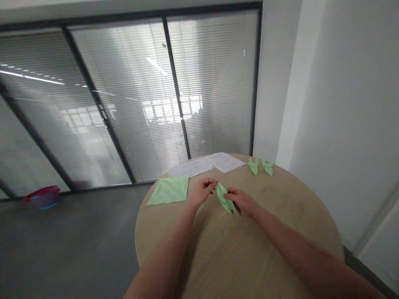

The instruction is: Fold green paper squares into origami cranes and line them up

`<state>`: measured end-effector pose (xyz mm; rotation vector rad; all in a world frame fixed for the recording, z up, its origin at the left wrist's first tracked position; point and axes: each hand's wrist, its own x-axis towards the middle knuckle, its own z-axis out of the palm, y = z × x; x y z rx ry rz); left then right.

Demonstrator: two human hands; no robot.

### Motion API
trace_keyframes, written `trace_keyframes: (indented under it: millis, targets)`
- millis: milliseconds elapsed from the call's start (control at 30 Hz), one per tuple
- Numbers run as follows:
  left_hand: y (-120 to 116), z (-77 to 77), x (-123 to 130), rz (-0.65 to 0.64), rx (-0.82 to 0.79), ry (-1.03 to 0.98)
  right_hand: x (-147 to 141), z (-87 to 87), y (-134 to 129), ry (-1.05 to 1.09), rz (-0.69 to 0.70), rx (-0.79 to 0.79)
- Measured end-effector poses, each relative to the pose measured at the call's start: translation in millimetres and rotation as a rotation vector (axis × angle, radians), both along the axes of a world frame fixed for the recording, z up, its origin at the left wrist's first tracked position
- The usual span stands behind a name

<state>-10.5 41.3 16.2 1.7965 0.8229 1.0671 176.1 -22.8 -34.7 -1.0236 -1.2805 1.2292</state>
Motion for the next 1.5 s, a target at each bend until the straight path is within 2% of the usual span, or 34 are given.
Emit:
trace_keyframes:
  millis: [300,667,1500]
  targets:
    - [-1.4,0.9,0.9,-0.003,-0.002,-0.019,0.3,-2.1,2.9,-0.003,-0.011,0.018]
    - [-2.1,1.9,0.9,0.0,-0.01,-0.044,0.2,3.1,-1.6,-0.023,0.021,0.016]
    - [-3.0,1.1,1.4,-0.022,0.014,-0.039,0.6,-1.3,3.2,-0.074,0.026,0.041]
